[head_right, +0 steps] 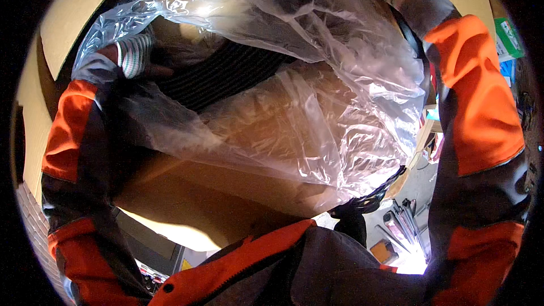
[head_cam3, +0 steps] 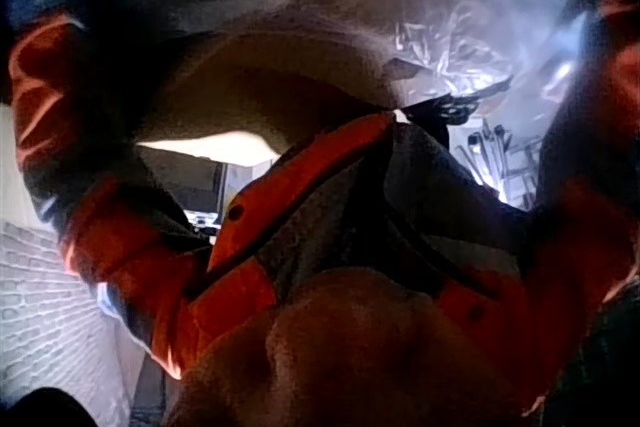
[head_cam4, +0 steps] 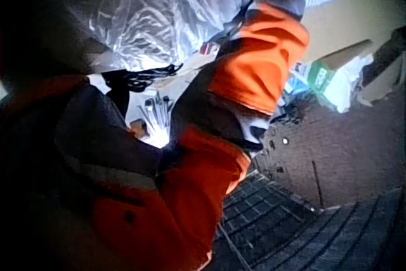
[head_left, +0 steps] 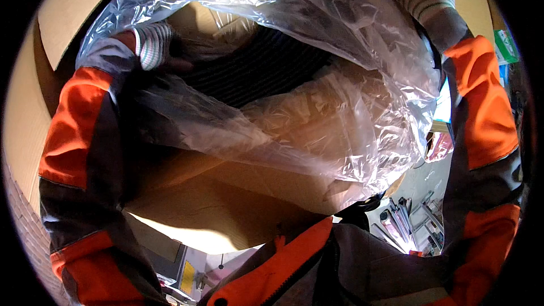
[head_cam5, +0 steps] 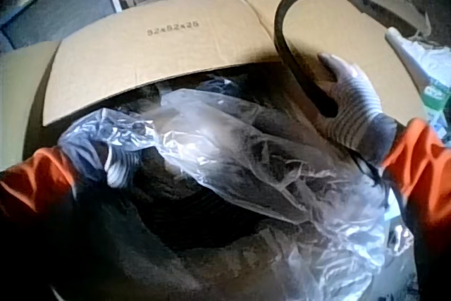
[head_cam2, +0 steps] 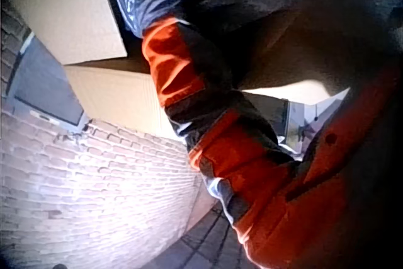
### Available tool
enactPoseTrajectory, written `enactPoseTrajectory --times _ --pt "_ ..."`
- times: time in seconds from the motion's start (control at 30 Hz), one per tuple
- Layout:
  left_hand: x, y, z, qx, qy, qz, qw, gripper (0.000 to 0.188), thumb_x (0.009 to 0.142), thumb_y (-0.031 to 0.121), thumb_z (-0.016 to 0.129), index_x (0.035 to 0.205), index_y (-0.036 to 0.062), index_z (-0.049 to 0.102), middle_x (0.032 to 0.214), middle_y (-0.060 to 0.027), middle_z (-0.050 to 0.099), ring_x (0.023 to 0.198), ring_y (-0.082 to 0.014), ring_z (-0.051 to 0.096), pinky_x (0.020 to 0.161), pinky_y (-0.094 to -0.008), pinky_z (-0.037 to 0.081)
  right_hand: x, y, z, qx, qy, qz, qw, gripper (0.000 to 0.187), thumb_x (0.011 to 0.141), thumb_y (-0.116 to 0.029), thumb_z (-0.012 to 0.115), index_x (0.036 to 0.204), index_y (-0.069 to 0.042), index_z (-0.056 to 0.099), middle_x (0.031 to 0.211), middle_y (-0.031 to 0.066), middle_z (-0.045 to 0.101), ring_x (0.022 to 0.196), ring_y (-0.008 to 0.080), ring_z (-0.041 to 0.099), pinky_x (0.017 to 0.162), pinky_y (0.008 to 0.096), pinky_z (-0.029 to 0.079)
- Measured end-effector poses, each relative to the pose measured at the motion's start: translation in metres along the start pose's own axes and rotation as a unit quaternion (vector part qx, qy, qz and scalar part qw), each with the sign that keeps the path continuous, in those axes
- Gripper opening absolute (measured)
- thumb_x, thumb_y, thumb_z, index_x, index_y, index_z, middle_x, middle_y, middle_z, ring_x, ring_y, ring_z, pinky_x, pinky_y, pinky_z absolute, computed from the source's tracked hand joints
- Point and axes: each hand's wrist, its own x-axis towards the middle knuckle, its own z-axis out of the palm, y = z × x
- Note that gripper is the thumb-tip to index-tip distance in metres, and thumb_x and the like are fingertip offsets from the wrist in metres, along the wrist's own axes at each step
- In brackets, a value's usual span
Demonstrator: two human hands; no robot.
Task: The person cuts a length of black rubber cable using scissors and places the cut piece into a cardboard box. The person is wearing gloves and an orange jacket while working in a cluttered workshop environment.
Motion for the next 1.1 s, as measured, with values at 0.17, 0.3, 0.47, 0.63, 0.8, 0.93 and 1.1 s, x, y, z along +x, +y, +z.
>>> enactPoseTrajectory --times 0.17,0.3,0.47,0.63,0.8,0.93,1.1 --pt "0.001 0.010 -0.010 0.009 -0.066 -0.056 0.996 0.054 0.081 0.047 0.073 0.114 0.0042 0.071 0.103 -0.0181 0.072 0.097 -0.0306 0.068 0.088 -0.0388 0.052 -0.003 0.010 0.007 -0.109 0.047 -0.058 0.991 0.062 0.079 -0.018 0.074 0.134 -0.001 0.052 0.131 0.0219 0.053 0.121 0.0361 0.050 0.109 0.0351 0.040" --pt "-0.001 0.012 -0.009 0.011 -0.064 -0.063 0.996 0.054 0.080 0.046 0.075 0.113 0.0039 0.071 0.103 -0.0189 0.071 0.096 -0.0311 0.068 0.087 -0.0384 0.052 -0.002 0.020 0.010 -0.142 0.061 -0.090 0.984 0.063 0.078 -0.019 0.075 0.133 0.000 0.052 0.130 0.0222 0.053 0.120 0.0366 0.051 0.108 0.0358 0.040" --pt "-0.006 0.014 -0.007 0.018 -0.032 -0.036 0.999 0.055 0.079 0.046 0.076 0.113 0.0036 0.070 0.103 -0.0190 0.071 0.096 -0.0313 0.068 0.087 -0.0385 0.053 0.000 0.027 0.011 -0.186 0.071 -0.125 0.972 0.063 0.077 -0.020 0.076 0.133 0.000 0.052 0.129 0.0225 0.054 0.119 0.0372 0.051 0.107 0.0367 0.041" --pt "-0.010 0.016 -0.008 0.027 -0.002 -0.024 0.999 0.055 0.078 0.045 0.077 0.113 0.0034 0.070 0.103 -0.0190 0.071 0.096 -0.0316 0.068 0.087 -0.0386 0.053 0.001 0.032 0.016 -0.202 0.078 -0.154 0.964 0.064 0.076 -0.021 0.076 0.132 0.000 0.052 0.127 0.0228 0.054 0.118 0.0379 0.052 0.106 0.0376 0.042" --pt "-0.013 0.019 -0.010 0.045 0.032 -0.013 0.998 0.056 0.077 0.045 0.078 0.113 0.0032 0.070 0.104 -0.0191 0.071 0.096 -0.0319 0.068 0.086 -0.0387 0.053 0.003 0.040 0.015 -0.223 0.088 -0.179 0.954 0.065 0.076 -0.022 0.077 0.131 0.001 0.053 0.126 0.0231 0.055 0.117 0.0385 0.052 0.105 0.0385 0.042" --pt "-0.023 0.017 -0.011 0.067 0.070 -0.005 0.995 0.057 0.076 0.045 0.078 0.113 0.0030 0.069 0.104 -0.0192 0.071 0.096 -0.0321 0.068 0.086 -0.0388 0.053 0.003 0.044 0.016 -0.227 0.097 -0.196 0.949 0.065 0.075 -0.023 0.077 0.131 0.001 0.053 0.125 0.0234 0.055 0.116 0.0390 0.053 0.104 0.0392 0.043" --pt "-0.034 0.023 -0.014 0.099 0.132 0.012 0.986 0.057 0.076 0.045 0.079 0.113 0.0028 0.069 0.104 -0.0193 0.071 0.096 -0.0324 0.068 0.085 -0.0389 0.054 0.003 0.047 0.015 -0.242 0.109 -0.213 0.940 0.066 0.074 -0.024 0.078 0.130 0.001 0.053 0.124 0.0237 0.056 0.114 0.0397 0.053 0.102 0.0401 0.043"
